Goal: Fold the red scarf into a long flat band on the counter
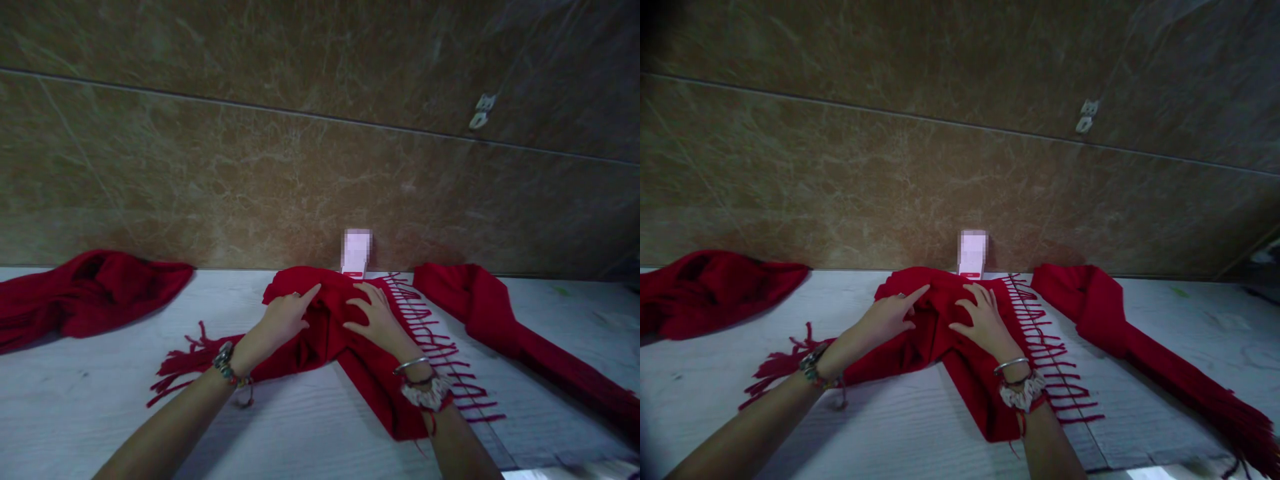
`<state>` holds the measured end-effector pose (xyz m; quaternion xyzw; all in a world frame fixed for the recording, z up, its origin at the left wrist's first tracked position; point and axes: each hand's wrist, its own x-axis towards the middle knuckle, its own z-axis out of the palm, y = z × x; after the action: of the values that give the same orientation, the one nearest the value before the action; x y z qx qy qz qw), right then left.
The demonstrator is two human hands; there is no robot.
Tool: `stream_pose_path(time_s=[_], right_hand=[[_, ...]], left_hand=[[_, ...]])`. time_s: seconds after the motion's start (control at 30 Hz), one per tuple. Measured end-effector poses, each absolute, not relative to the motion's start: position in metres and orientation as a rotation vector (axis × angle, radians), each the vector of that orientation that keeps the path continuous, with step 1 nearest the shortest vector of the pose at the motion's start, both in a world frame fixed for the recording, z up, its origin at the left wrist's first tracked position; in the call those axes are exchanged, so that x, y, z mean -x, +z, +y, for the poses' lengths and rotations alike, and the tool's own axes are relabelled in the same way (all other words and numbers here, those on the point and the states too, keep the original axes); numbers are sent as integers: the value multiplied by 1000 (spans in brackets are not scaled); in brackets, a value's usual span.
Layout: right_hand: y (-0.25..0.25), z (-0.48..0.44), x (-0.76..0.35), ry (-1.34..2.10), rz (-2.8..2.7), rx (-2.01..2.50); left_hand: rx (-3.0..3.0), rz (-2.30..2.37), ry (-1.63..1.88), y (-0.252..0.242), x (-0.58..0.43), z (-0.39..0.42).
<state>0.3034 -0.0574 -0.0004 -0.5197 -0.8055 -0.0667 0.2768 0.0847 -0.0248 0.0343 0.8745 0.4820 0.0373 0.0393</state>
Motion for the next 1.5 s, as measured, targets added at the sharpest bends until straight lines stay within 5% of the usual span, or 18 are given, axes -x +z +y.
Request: stream_pose_path(time_s=[0.43,0.73,1.0,1.5], right_hand=[[-3,-51,-303,-282,-1858,1371],[-9,-47,-308,-252,-1676,1432],[-14,-44,-310,-265,-1650,1447],[-9,-36,-355,-369,-1443,1491]], left_hand=[[-2758,1677,-22,24,-108,-43],[-2644,1998,188,41,-104,-50],[-2678,1857,109,23,-107,-39],[-2329,2423,476,85,-41,-13]])
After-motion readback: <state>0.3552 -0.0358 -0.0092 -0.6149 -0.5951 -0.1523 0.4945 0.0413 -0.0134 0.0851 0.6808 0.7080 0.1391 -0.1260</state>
